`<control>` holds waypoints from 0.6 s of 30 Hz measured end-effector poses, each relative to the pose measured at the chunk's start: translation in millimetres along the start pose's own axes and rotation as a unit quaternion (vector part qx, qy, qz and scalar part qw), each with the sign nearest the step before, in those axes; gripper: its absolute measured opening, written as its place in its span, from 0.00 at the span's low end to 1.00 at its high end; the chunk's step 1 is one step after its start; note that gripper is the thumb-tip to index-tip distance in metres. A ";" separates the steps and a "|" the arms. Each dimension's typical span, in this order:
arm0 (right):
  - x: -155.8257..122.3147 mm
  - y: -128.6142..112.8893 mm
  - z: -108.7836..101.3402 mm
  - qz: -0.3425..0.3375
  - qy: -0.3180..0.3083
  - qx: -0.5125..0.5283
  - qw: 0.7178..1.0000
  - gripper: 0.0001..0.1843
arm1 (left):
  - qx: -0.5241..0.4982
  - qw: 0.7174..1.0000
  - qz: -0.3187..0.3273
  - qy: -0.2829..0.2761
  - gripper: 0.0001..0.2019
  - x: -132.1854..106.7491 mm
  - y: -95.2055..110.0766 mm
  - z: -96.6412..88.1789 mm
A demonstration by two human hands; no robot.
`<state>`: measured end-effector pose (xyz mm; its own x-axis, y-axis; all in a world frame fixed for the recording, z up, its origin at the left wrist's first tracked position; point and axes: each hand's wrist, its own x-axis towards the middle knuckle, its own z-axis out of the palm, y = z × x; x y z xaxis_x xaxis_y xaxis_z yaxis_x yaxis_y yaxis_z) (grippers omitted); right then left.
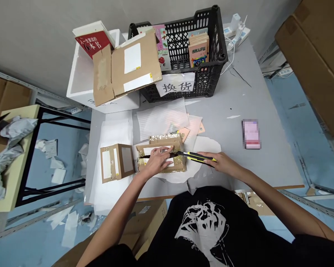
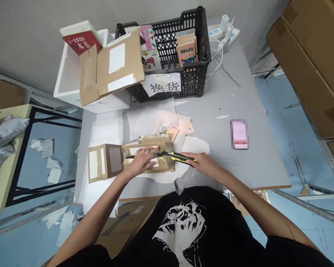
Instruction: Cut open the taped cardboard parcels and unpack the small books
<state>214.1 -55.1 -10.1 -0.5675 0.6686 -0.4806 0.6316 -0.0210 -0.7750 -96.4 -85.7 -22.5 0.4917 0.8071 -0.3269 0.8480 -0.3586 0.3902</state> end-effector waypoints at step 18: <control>-7.6 -25.8 -3.3 0.053 -0.026 -0.002 0.998 0.23 | -0.019 0.999 -0.034 0.030 0.13 1.2 -6.9 17.0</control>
<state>203.8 -57.2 14.9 -0.5231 0.6235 -0.5810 0.6924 -0.0864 -0.7163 -98.3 -90.2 -40.2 0.4203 0.8558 -0.3017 0.8698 -0.2852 0.4026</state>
